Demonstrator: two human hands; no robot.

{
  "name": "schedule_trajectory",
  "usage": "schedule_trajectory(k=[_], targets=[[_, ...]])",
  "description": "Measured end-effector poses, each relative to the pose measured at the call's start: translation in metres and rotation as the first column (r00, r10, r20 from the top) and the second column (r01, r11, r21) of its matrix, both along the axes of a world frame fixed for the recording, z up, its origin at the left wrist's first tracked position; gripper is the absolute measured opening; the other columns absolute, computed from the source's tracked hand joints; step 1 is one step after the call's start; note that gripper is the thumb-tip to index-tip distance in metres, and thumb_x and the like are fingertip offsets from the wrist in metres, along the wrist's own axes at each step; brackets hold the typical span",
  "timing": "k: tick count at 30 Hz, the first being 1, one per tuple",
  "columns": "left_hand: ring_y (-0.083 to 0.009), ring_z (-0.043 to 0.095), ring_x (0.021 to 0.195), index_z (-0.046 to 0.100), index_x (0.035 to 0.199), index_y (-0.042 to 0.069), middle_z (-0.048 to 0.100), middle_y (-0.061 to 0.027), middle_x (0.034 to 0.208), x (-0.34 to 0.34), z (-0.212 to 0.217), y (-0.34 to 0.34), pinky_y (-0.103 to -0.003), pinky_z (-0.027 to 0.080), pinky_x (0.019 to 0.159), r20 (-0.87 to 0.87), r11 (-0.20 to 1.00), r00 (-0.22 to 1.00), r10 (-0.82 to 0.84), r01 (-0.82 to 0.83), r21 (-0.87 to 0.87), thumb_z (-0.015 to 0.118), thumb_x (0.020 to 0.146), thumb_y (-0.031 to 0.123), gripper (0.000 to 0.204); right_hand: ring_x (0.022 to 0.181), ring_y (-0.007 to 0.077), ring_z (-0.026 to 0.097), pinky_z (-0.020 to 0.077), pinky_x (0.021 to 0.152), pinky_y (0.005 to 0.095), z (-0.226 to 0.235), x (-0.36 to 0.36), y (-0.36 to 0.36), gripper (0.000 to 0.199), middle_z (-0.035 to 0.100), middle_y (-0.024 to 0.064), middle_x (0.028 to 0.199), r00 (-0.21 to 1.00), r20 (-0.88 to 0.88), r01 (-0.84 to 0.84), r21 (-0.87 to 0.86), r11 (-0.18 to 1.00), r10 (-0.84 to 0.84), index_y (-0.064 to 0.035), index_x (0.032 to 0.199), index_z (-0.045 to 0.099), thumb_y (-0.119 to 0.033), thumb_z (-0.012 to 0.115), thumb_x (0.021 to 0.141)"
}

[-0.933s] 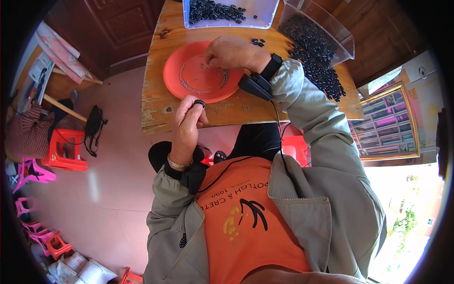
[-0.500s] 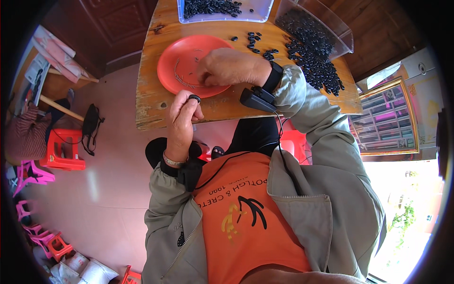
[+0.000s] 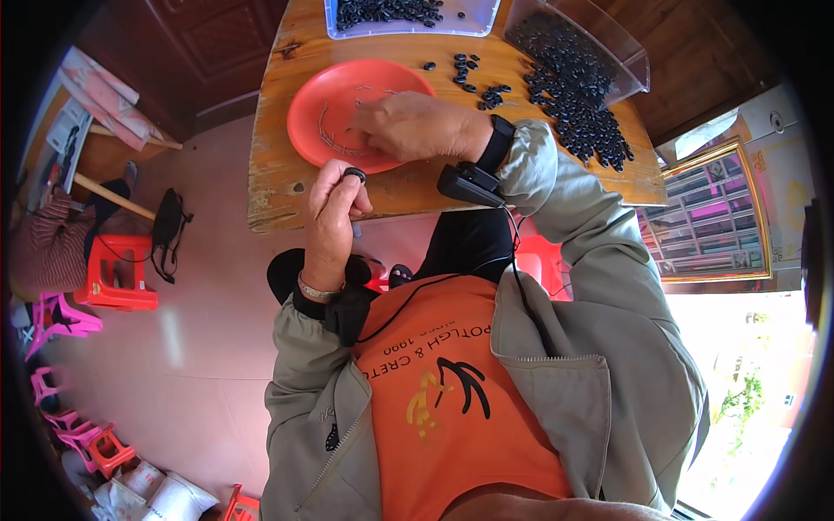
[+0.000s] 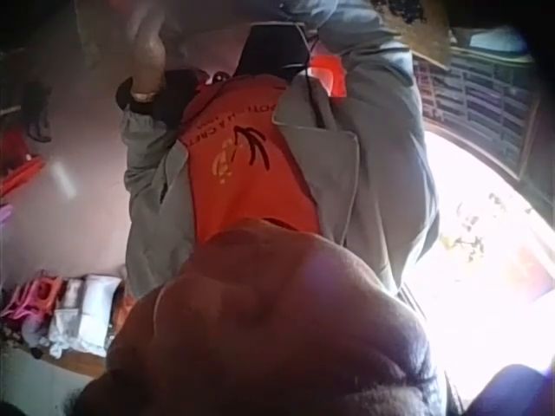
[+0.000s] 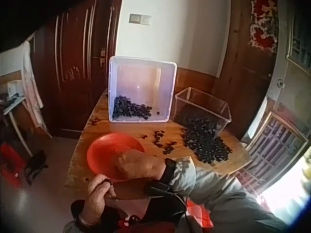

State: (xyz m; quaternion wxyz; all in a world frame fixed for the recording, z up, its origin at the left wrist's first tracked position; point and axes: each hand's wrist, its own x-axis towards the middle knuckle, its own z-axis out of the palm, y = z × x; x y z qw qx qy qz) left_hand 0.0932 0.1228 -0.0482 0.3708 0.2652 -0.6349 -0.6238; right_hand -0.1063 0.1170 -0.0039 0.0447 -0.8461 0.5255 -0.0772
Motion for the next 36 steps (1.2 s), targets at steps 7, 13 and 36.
schedule_trajectory(k=[7, 13, 36], targets=[[-0.0081, 0.047, 0.057, 0.051, 0.079, 0.004, 0.05, -0.0011, 0.063, -0.001, -0.001, 0.0, -0.022, 0.037, 0.054, -0.033, 1.0, 0.999, 0.015, -0.016, -0.01, 0.046, 0.089, 0.017, 0.017, 0.082, 0.0315, 0.063, 0.0489, 0.069, 0.0408, -0.001, -0.009, -0.006, 0.014, 0.066, 0.0119, 0.085, 0.992, 0.113, -0.036, -0.15, 0.988, 0.054, -0.0098, 0.089, 0.067, -0.013, 0.061, 0.077], [-0.0089, 0.047, 0.06, 0.051, 0.08, 0.003, 0.051, -0.0018, 0.065, 0.001, 0.001, 0.001, -0.023, 0.038, 0.057, -0.016, 1.0, 1.0, -0.011, 0.011, -0.005, 0.043, 0.09, 0.016, 0.017, 0.084, 0.031, 0.06, 0.0483, 0.07, 0.0413, 0.008, 0.003, -0.005, 0.01, 0.061, 0.0106, 0.083, 0.991, 0.066, -0.118, 0.056, 0.991, 0.114, -0.0056, 0.082, 0.064, -0.013, 0.063, 0.076], [-0.0082, 0.046, 0.056, 0.05, 0.078, 0.003, 0.05, -0.0017, 0.062, -0.001, -0.002, 0.0, -0.022, 0.037, 0.052, -0.05, 1.0, 0.999, 0.005, -0.006, -0.01, 0.047, 0.088, 0.014, 0.016, 0.08, 0.0349, 0.061, 0.0486, 0.07, 0.0439, -0.001, -0.003, -0.006, 0.014, 0.063, 0.0147, 0.08, 0.998, 0.035, -0.056, -0.045, 0.997, 0.058, -0.0024, 0.083, 0.061, -0.015, 0.059, 0.078]])
